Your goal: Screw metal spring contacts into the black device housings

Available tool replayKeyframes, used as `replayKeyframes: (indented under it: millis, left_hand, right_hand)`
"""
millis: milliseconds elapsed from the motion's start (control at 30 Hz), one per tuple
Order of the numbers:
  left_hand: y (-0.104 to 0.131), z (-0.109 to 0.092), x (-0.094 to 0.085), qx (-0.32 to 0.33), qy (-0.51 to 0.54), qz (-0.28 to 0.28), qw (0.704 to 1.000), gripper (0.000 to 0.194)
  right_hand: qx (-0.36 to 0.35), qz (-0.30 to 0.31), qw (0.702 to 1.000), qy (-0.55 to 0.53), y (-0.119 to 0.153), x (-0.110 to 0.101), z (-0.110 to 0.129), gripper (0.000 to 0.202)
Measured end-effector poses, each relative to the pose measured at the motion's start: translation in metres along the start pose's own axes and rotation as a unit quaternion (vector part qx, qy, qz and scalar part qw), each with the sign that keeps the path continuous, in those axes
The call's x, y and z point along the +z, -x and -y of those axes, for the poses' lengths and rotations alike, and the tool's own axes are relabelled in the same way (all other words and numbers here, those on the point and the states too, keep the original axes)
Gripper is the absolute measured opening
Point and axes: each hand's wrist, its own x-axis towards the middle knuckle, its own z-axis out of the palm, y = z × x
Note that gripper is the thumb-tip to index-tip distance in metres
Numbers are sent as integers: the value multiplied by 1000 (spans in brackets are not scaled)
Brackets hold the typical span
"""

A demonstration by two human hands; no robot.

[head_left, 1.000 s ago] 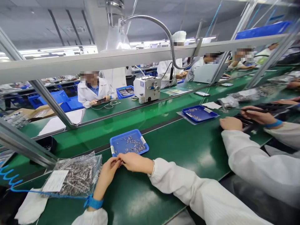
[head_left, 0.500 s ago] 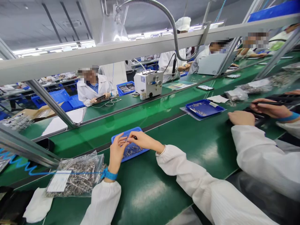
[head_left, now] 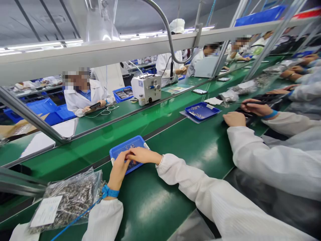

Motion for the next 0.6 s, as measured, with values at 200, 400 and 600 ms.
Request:
replayKeyframes:
  millis: [200,400,600]
  left_hand:
    - [-2,3,2,14,5,12,1000,34]
    - [-8,20,-3,-17,25,48,998,26]
    - [-2,18,-5,-70,88,60,992,35]
  right_hand:
    - [17,-32,998,52,-3,0,-5,25]
    - [36,-51,989,131,0,6,1,31]
    - [7,-6,998,68,2,-5,-3,36]
